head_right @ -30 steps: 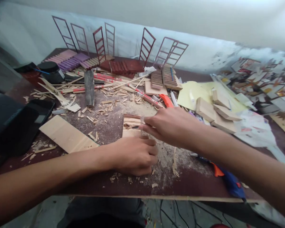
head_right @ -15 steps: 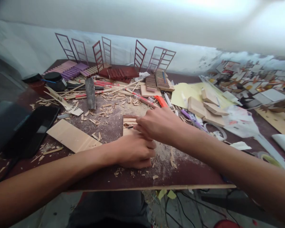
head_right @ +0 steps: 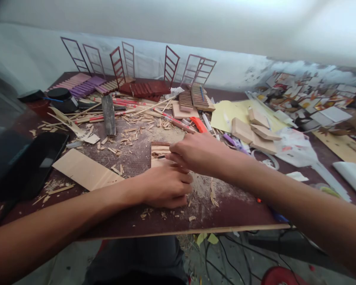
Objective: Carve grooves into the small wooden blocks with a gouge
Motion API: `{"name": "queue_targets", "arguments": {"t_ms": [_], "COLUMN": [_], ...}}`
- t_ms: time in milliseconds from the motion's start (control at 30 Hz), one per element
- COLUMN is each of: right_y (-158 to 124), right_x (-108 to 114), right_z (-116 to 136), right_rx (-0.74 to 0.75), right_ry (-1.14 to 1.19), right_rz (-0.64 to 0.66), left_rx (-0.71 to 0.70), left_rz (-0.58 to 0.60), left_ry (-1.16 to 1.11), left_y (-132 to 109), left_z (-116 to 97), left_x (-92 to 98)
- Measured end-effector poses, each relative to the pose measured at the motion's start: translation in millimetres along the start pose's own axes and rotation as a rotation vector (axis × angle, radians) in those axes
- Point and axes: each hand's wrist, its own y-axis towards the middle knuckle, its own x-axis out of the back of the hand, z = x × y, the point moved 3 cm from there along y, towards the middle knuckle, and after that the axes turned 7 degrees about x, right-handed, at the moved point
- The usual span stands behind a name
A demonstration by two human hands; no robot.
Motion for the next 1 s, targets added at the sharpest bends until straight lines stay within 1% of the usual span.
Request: {"name": "queue_targets", "arguments": {"t_ms": [67, 167, 200, 267, 333, 400, 500, 600, 667, 800, 900, 1000], "right_y": [1, -7, -11, -14, -11, -6, -2, -4, -5, 3, 10, 10], "right_x": [-4, -8, -8, -8, -10, -14, -19, -16, -11, -3, 1, 2], "right_z": [-5, -22, -26, -31, -28, -22, -16, -19, -19, -4, 7, 13], "right_rx": [0.021, -0.012, -0.029, -0.038, -0.009, 0.043, 0.082, 0.016, 0.012, 0.109, 0.113, 0.135], "right_ry": [0.049, 0.076, 0.054, 0.023, 0.04, 0.078, 0.079, -0.008, -0.042, -0.057, -0.162, -0.277], "right_rz": [0.014, 0.069, 0.069, 0.015, -0.058, -0.083, -0.045, -0.016, -0.03, -0.042, -0.014, 0.0], "left_rx": [0.002, -0.019, -0.025, -0.025, -0.013, -0.003, -0.003, -0.014, -0.015, 0.003, 0.03, 0.04], "left_rz": [0.005, -0.001, -0.001, -0.001, 0.0, -0.001, -0.002, -0.013, -0.013, 0.006, 0.009, 0.014], "left_ry": [-0.015, -0.042, -0.048, -0.051, -0.044, -0.037, -0.037, -0.044, -0.046, -0.036, -0.036, -0.045], "left_y": [0, 1, 2, 2, 2, 2, 1, 1, 1, 2, 2, 3], "left_z": [1, 1, 1, 1, 0, 0, 1, 1, 1, 0, 0, 1], "left_x": [0.4, 2.7, 3.3, 4.0, 3.5, 2.5, 1.3, 2.4, 4.1, 6.8, 5.8, 3.2]}}
